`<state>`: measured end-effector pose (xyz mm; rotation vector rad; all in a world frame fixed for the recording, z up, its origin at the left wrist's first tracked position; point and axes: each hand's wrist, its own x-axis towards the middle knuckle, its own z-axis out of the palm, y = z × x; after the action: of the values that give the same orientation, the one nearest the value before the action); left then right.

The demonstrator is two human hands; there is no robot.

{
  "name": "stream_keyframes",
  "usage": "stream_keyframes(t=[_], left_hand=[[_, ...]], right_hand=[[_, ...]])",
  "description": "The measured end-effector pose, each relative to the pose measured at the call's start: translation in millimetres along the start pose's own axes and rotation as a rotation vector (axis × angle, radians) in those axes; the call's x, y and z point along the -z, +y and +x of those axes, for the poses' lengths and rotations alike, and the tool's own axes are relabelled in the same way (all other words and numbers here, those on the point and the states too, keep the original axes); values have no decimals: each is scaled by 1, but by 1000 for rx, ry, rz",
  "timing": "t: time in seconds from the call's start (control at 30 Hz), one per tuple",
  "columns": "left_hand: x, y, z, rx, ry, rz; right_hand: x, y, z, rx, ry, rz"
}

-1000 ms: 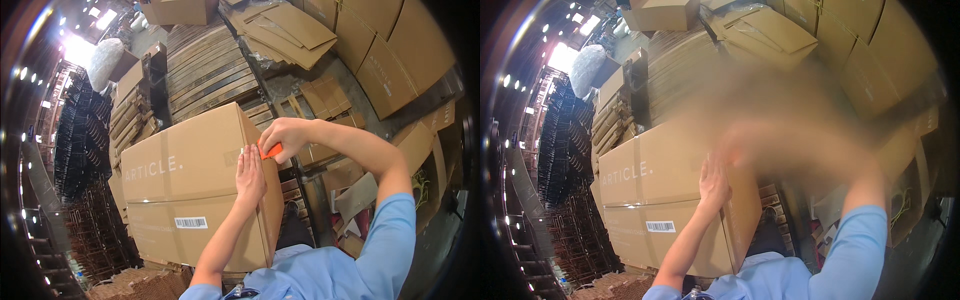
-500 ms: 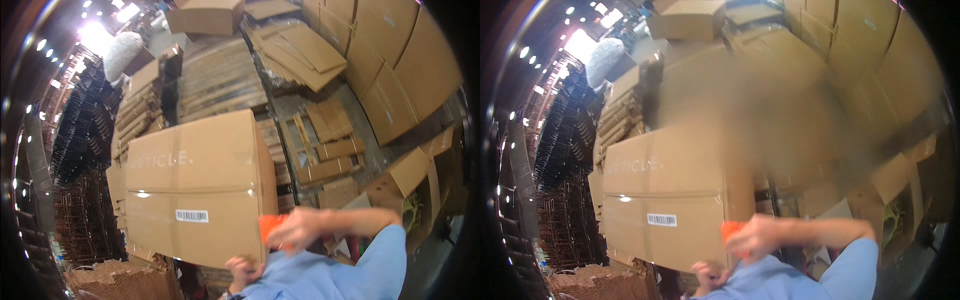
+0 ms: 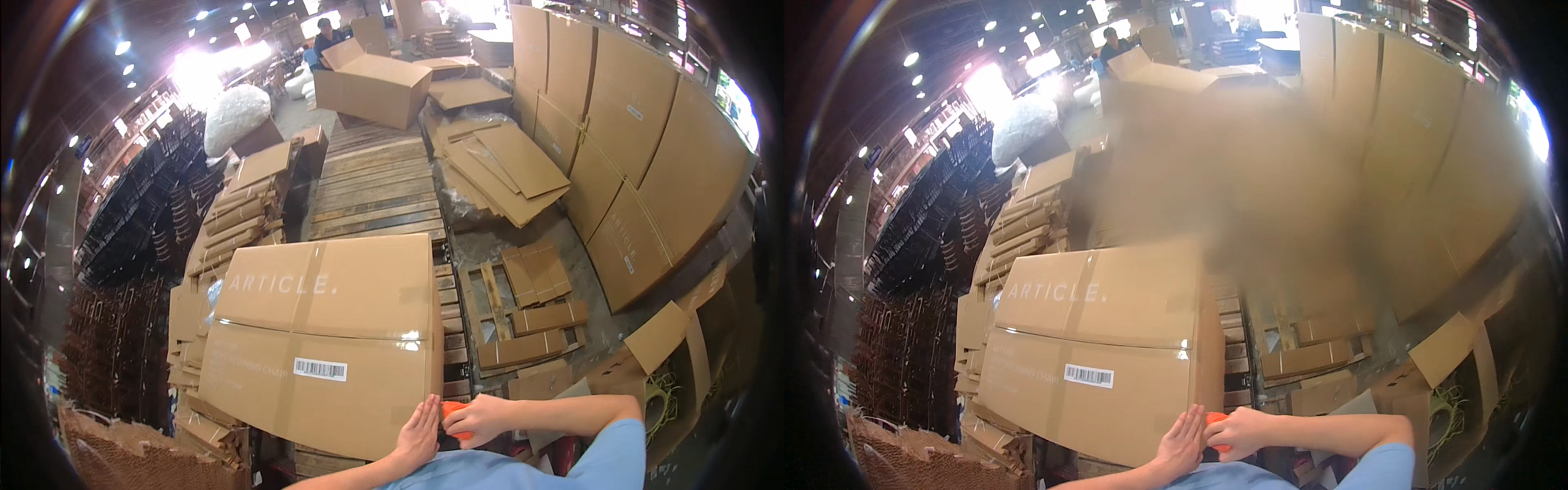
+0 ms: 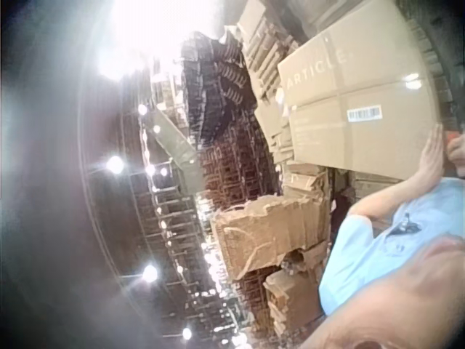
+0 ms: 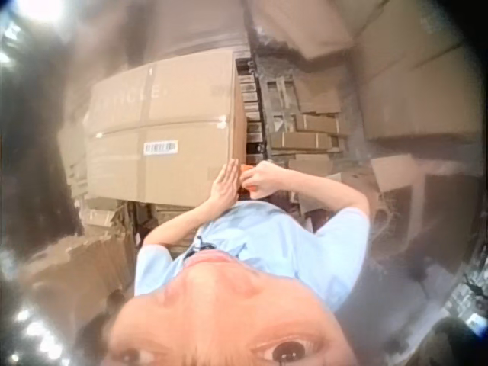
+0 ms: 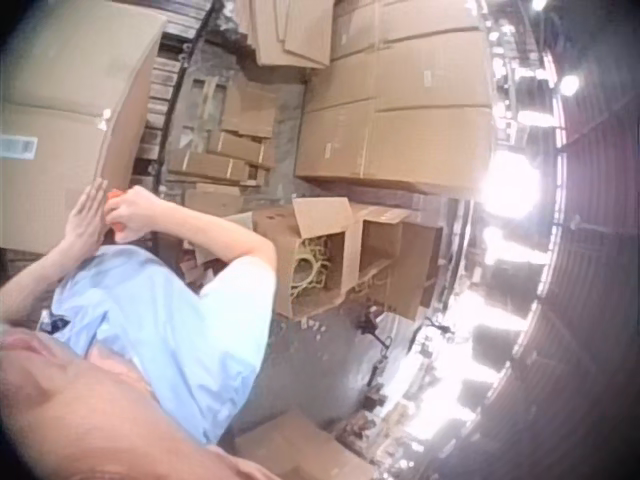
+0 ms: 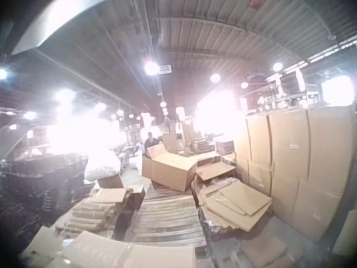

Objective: The person assembles and seals cardboard boxes containing wrapped items. They fold flaps, apply tape with a handheld dispenser, and move finished boxes aside on a wooden pallet in a warehouse.

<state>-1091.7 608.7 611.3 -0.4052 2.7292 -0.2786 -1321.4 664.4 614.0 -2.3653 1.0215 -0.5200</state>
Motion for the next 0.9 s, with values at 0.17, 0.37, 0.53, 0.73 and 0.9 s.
stream_keyframes(t=[0.17,0.37,0.53,0.73,0.9], left_hand=[[25,-5,19,-481,-461,152],[0,-24,2,-427,-270,-1282],[-49,-56,7,-199,-816,-2723],[-37,-151,-43,-268,-685,-2229],[-52,-172,-77,-636,-897,-2314]], right_hand=[[-46,16,-31,-443,-636,-240],[14,-113,-67,-519,492,-208],[40,-219,8,-98,839,-377],[2,-247,82,-14,744,-416],[-14,-281,113,-98,643,-500]])
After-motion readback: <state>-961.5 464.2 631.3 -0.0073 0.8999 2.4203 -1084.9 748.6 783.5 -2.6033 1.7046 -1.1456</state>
